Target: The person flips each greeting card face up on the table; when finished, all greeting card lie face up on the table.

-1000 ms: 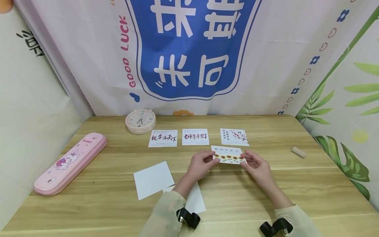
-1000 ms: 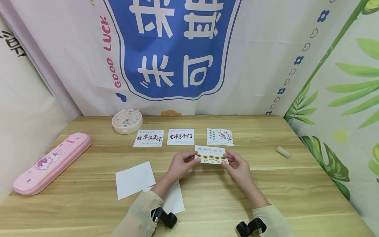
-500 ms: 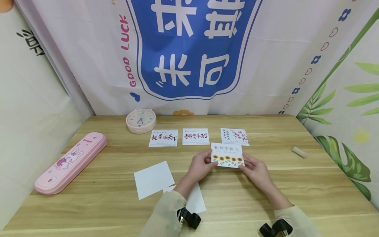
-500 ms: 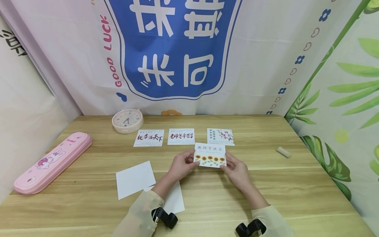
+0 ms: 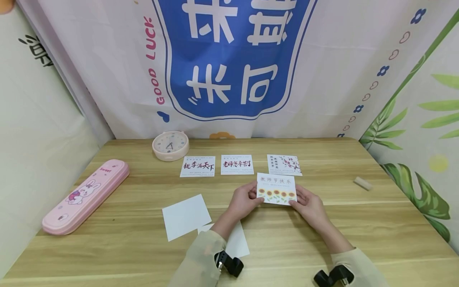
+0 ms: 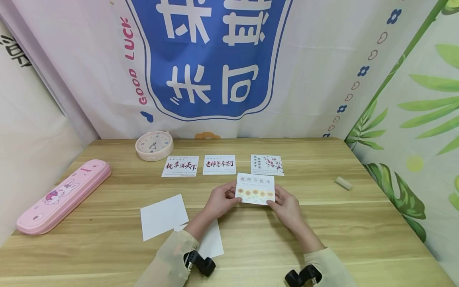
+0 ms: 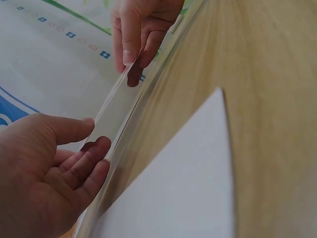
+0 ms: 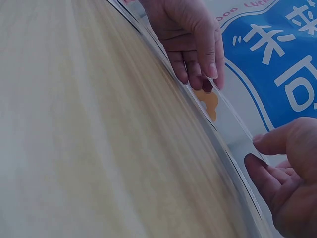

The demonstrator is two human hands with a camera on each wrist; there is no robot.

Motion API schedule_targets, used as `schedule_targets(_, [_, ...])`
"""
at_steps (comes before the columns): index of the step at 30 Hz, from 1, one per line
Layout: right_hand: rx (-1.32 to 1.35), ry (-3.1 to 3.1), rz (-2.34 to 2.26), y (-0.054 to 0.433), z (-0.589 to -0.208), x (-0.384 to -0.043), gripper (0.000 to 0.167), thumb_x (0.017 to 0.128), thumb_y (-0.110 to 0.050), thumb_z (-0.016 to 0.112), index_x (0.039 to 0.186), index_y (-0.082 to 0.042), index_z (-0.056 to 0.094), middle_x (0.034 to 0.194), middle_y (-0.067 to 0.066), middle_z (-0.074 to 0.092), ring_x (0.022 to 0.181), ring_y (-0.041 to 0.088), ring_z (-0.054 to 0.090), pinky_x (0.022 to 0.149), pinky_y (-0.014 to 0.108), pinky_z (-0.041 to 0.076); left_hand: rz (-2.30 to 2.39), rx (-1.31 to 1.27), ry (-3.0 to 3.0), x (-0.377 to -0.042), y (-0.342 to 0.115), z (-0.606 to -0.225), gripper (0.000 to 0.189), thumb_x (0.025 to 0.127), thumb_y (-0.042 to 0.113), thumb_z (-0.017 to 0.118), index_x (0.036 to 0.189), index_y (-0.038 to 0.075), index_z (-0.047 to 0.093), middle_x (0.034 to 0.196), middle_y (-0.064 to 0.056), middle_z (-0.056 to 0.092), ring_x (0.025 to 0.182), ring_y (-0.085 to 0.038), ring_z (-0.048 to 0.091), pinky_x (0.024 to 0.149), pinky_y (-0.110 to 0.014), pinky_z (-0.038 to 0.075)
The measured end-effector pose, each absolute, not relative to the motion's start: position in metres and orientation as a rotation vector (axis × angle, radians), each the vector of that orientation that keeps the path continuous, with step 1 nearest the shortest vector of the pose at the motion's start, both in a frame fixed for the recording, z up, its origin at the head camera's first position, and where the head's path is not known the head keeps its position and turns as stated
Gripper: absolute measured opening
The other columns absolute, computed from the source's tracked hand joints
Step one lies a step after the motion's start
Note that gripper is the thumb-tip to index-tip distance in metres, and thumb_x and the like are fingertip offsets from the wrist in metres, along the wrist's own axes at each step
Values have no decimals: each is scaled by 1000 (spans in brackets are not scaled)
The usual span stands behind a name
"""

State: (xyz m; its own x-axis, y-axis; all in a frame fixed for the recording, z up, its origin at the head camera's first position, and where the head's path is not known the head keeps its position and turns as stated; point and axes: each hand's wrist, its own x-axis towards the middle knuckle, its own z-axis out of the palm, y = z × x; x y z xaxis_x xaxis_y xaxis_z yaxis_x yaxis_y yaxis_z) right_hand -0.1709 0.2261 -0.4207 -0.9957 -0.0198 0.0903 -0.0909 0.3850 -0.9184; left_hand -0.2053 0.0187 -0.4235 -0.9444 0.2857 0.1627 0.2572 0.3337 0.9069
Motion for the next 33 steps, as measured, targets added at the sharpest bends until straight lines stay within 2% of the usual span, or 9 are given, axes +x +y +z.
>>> schedule_targets(7, [-15, -2468, 1934, 226, -410, -170, 62, 75, 4, 60, 126, 15, 27, 123, 31, 36, 109, 33, 42, 80, 20, 41, 1723, 482, 2483, -202, 20, -416, 58, 68, 4, 70, 121, -4, 46, 79, -1, 54, 67, -9, 51, 57, -19, 45])
schedule_targets(12, [-1, -2440, 2008, 229, -401, -167, 68, 74, 5, 61, 129, 13, 22, 127, 30, 31, 114, 32, 37, 81, 19, 39, 1752, 476, 2432, -199, 22, -409, 57, 67, 3, 71, 120, 0, 48, 80, -1, 52, 68, -9, 50, 56, -19, 45])
schedule_targets(16, [82, -2489, 1967, 233, -394, -163, 73, 74, 1, 63, 131, 10, 18, 131, 28, 27, 116, 32, 35, 82, 19, 38, 1772, 466, 2410, -195, 25, -402, 58, 67, 3, 71, 120, 0, 48, 81, -1, 51, 69, -10, 50, 55, -19, 44])
schedule_targets(23, [181, -2570, 1788, 243, -381, -148, 71, 78, -4, 62, 133, 6, 19, 131, 26, 29, 114, 32, 37, 82, 17, 38, 1828, 529, 2377, -187, 34, -390, 54, 66, 1, 72, 116, -2, 50, 80, -2, 50, 69, -11, 51, 59, -18, 45])
schedule_targets(29, [187, -2609, 1699, 255, -381, -137, 70, 78, -7, 63, 132, 7, 21, 129, 27, 32, 113, 33, 37, 83, 16, 37, 1796, 573, 2355, -182, 43, -391, 62, 66, 0, 72, 121, -7, 44, 79, -1, 49, 68, -11, 50, 58, -17, 44])
schedule_targets(33, [180, -2618, 1690, 265, -387, -134, 71, 76, -7, 65, 130, 10, 23, 126, 29, 35, 112, 34, 38, 83, 16, 36, 1716, 624, 2365, -181, 48, -397, 47, 66, 3, 72, 109, -3, 52, 76, 1, 49, 67, -10, 50, 58, -17, 44])
